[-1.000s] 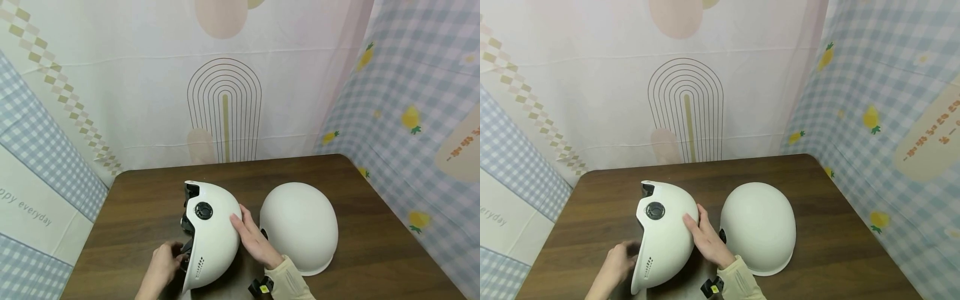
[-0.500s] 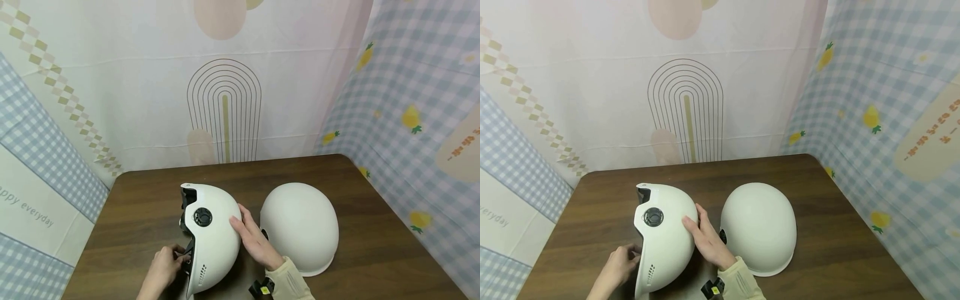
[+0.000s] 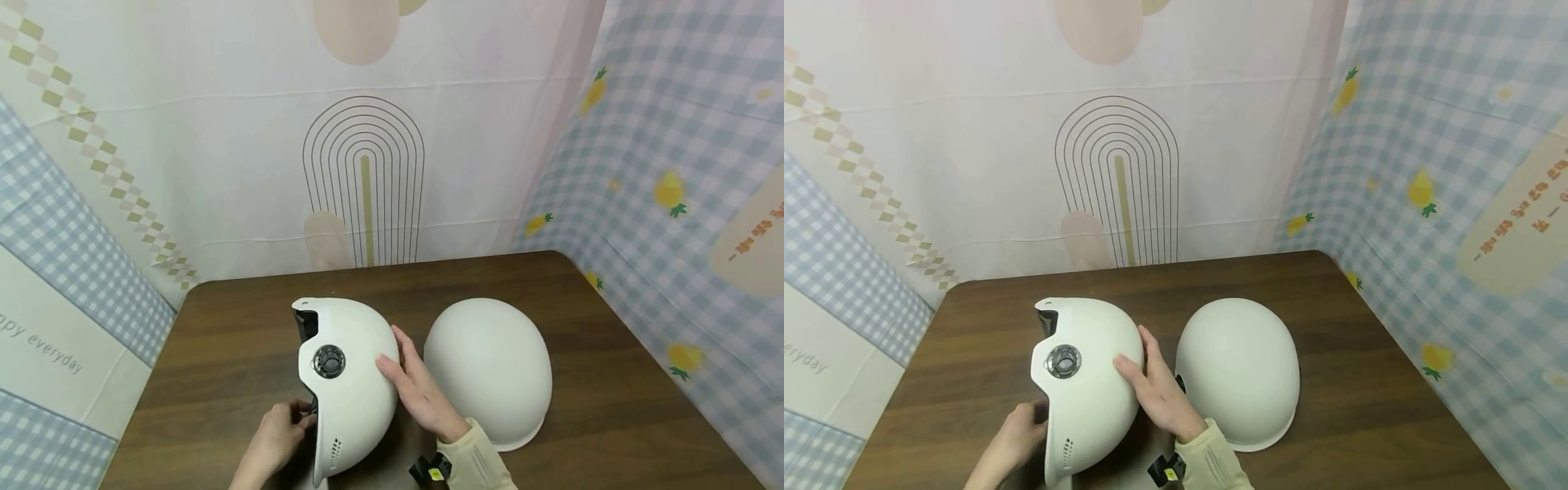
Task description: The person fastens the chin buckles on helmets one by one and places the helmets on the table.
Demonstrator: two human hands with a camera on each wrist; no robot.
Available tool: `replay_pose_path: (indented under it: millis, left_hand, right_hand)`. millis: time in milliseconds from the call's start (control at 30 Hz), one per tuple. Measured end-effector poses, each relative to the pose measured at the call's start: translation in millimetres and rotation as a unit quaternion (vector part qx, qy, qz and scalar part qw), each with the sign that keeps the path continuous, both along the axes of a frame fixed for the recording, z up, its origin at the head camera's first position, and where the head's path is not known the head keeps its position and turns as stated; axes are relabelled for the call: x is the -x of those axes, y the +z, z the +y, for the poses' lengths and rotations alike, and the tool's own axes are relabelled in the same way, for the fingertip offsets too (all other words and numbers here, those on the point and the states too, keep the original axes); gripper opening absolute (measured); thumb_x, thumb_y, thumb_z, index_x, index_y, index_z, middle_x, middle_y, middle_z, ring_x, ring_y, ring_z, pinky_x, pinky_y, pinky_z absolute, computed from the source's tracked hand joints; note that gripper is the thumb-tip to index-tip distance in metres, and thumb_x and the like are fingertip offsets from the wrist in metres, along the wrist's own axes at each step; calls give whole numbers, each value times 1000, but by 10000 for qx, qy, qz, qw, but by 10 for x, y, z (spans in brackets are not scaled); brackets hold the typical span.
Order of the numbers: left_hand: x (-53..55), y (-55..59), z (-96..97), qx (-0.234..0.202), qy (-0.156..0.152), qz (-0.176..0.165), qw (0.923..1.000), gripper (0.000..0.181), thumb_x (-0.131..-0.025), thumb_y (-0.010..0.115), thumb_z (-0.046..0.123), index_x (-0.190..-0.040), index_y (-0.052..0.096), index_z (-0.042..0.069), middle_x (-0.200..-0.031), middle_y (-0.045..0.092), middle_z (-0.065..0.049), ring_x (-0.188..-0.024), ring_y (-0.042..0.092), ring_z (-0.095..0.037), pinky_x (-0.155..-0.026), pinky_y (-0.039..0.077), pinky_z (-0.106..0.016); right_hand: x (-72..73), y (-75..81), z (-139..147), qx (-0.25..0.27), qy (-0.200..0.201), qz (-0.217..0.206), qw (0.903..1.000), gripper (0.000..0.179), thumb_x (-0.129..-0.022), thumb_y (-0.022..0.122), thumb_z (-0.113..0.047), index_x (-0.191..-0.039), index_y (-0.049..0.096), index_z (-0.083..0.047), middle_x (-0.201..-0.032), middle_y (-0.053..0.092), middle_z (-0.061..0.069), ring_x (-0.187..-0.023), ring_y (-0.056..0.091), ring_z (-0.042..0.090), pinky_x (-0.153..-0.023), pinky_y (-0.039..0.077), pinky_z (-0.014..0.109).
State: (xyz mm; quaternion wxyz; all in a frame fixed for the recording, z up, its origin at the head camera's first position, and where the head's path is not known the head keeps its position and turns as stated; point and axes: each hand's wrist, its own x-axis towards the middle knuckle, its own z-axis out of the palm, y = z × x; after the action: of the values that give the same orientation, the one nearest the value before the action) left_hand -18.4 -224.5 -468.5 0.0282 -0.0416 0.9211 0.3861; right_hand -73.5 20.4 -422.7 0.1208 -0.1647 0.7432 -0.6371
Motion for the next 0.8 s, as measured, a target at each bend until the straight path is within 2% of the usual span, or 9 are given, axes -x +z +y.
replay_pose_path:
  millis: [133, 267, 400, 500, 600, 800]
  left_hand:
    - [-9, -2, 20, -604, -175, -218, 9978, 18, -89, 66, 9, -104, 69, -1, -69, 61, 1, -60, 55, -14, -58, 46, -30]
    - [-10, 3, 19, -1157, -187, -553, 9916, 30, -97, 61, 23, -112, 67, -2, -63, 57, 0, -56, 54, -15, -58, 44, -26]
    - [-2, 10, 7, -1071, -231, -599, 9922, 34, -97, 59, 34, -107, 69, 4, -63, 56, 2, -60, 54, -13, -65, 42, -25]
    - [-1, 20, 2, -1005, -324, -555, 9929, 30, -98, 58, 30, -105, 70, 4, -64, 57, 3, -61, 54, -12, -66, 42, -25]
    - [-6, 25, -2, -1046, -331, -530, 9926, 24, -98, 57, 21, -102, 70, 1, -64, 58, 2, -60, 53, -13, -61, 43, -25]
    - [2, 18, 9, -849, -124, -607, 9945, 19, -94, 57, 15, -82, 65, 4, -65, 59, 0, -61, 53, -14, -58, 44, -30]
  right_hand:
    - [7, 36, 12, -60, -91, 159, 9998, 70, -101, 52, -37, -155, 15, -16, -156, 23, 12, -141, 28, 26, -109, 29, 52]
    - [25, 76, 37, -94, -200, 260, 9994, 68, -100, 54, -34, -155, 18, -14, -152, 31, 13, -135, 36, 28, -103, 37, 53]
    - [31, 107, 48, -161, -187, 163, 9996, 71, -100, 55, -36, -155, 17, -14, -153, 30, 14, -136, 36, 30, -103, 37, 54]
    - [24, 127, 41, -181, -134, 58, 9997, 74, -98, 57, -39, -156, 16, -18, -156, 24, 12, -138, 33, 32, -104, 36, 55]
    - [7, 156, 28, -193, -88, 72, 9997, 75, -97, 59, -41, -156, 16, -23, -158, 19, 7, -140, 30, 31, -104, 35, 55]
    - [-48, 207, 4, -477, -91, 245, 9985, 74, -95, 60, -46, -154, 17, -32, -158, 17, 0, -142, 25, 22, -107, 31, 54]
